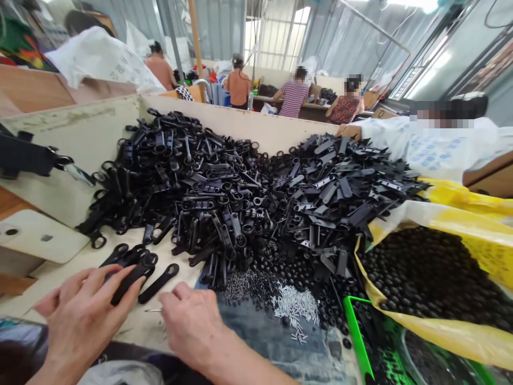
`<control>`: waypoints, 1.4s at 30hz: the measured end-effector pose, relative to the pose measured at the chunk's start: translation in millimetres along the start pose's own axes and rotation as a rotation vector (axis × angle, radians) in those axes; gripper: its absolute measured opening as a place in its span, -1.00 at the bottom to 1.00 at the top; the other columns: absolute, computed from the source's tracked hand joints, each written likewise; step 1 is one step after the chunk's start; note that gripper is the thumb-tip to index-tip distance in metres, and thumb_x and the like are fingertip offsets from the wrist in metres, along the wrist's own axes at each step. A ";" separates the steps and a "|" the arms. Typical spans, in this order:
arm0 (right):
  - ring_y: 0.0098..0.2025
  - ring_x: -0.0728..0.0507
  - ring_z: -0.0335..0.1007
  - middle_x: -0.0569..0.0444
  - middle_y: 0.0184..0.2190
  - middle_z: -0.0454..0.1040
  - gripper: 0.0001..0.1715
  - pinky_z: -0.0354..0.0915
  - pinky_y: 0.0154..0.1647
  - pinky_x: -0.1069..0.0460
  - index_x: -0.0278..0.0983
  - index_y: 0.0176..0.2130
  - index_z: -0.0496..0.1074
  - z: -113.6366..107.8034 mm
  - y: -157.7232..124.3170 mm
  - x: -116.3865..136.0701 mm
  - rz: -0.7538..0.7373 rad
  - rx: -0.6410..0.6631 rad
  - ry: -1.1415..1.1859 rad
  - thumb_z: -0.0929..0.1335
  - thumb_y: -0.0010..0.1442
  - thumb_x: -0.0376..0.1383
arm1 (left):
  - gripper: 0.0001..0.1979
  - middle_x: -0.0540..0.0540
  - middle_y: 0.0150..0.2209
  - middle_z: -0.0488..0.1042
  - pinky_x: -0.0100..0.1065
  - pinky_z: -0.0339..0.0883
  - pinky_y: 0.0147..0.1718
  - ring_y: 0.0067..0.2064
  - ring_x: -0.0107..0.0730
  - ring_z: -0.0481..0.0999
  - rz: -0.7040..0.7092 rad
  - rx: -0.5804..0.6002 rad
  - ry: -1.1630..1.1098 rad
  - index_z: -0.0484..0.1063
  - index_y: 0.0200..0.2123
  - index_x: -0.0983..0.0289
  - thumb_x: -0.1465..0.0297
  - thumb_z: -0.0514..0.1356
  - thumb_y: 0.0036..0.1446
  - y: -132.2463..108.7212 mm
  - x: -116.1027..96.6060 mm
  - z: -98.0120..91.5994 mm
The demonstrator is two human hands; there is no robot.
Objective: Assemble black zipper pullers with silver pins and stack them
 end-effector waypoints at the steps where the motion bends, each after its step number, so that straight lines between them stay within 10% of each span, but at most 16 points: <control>1: -0.26 -0.16 0.61 0.09 -0.17 0.60 -0.78 0.41 -0.34 0.03 -0.14 -0.02 0.47 -8.8 -11.9 -9.8 0.017 -0.069 0.021 0.33 0.35 -0.35 | -0.71 0.32 -0.09 0.59 0.07 0.23 -0.07 -0.03 0.17 0.49 -0.014 0.017 0.015 0.64 -0.09 0.32 0.31 0.16 0.33 -2.8 -4.5 -1.2; 5: -0.35 -0.12 0.58 0.11 -0.34 0.59 -0.89 0.36 -0.30 0.05 -0.21 -0.09 0.45 -36.8 -50.8 -61.2 0.297 -0.371 0.152 0.34 0.38 -0.29 | -0.62 0.37 -0.05 0.56 0.09 0.26 -0.13 -0.07 0.19 0.49 -0.077 0.065 0.052 0.56 0.09 0.38 0.29 0.17 0.33 -20.3 -16.0 6.3; 10: -0.30 -0.15 0.61 0.09 -0.34 0.63 -0.84 0.35 -0.26 0.05 -0.22 -0.12 0.50 -39.0 -47.3 -79.3 0.393 -0.381 0.186 0.39 0.27 -0.38 | -0.50 0.38 0.10 0.47 0.05 0.33 -0.06 0.02 0.18 0.47 -0.110 -0.088 -0.098 0.40 0.27 0.26 0.32 0.26 0.29 -24.9 -28.0 12.2; 18: -0.39 -0.08 0.52 0.08 -0.31 0.64 -0.73 0.36 -0.34 0.08 -0.24 -0.05 0.59 -75.2 -88.5 -78.7 0.384 -0.442 0.394 0.33 0.32 -0.32 | -0.56 0.23 0.20 0.52 0.06 -0.01 0.33 0.26 0.03 0.39 0.410 -0.067 -0.642 0.42 0.23 0.18 0.37 0.28 0.30 3.6 -153.6 -3.5; 23: -0.50 -0.06 0.39 0.16 -0.46 0.57 -0.70 0.28 -0.49 0.10 -0.23 -0.03 0.59 -81.6 -104.1 -99.8 0.460 -0.354 0.521 0.33 0.39 -0.17 | -0.63 0.15 -0.11 0.64 -0.09 0.22 0.22 0.00 -0.22 0.55 0.554 -0.002 -0.794 0.42 0.17 0.32 0.58 0.18 0.33 11.4 -168.0 1.6; 29: -0.22 -0.13 0.59 0.07 -0.19 0.61 -0.82 0.38 -0.25 0.07 -0.22 -0.04 0.53 -79.4 -67.2 -124.0 0.417 -0.312 0.012 0.42 0.34 -0.27 | -0.82 0.07 -0.24 0.55 -0.25 0.43 -0.17 -0.19 -0.23 0.53 0.171 0.168 -0.893 0.45 -0.04 0.23 0.44 0.25 0.29 13.4 -148.1 7.9; 33: -0.26 -0.18 0.61 0.00 -0.14 0.60 -0.85 0.34 -0.36 0.06 -0.20 -0.10 0.52 -67.0 -52.4 -124.9 0.434 -0.267 -0.065 0.45 0.29 -0.30 | -0.86 -0.03 -0.35 0.49 -0.28 0.35 -0.31 -0.33 -0.28 0.51 -0.205 0.530 -0.999 0.33 -0.29 0.16 0.30 0.25 0.25 5.0 -144.5 20.2; 42: -0.50 -0.03 0.39 0.10 -0.26 0.58 -0.76 0.35 -0.40 0.07 -0.21 -0.01 0.49 -89.7 -94.0 -116.4 0.374 -0.342 0.244 0.33 0.37 -0.21 | -0.57 -0.11 -0.48 0.47 -0.48 -0.05 -0.56 -0.62 -0.64 0.18 -0.939 1.125 -1.859 0.33 0.00 0.23 0.12 0.30 0.20 -22.2 -182.8 6.6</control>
Point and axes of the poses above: each hand's wrist, its own y-axis towards the middle knuckle, its own z-axis out of the palm, x = y × z, the point moved 5 cm from there along y, towards the middle knuckle
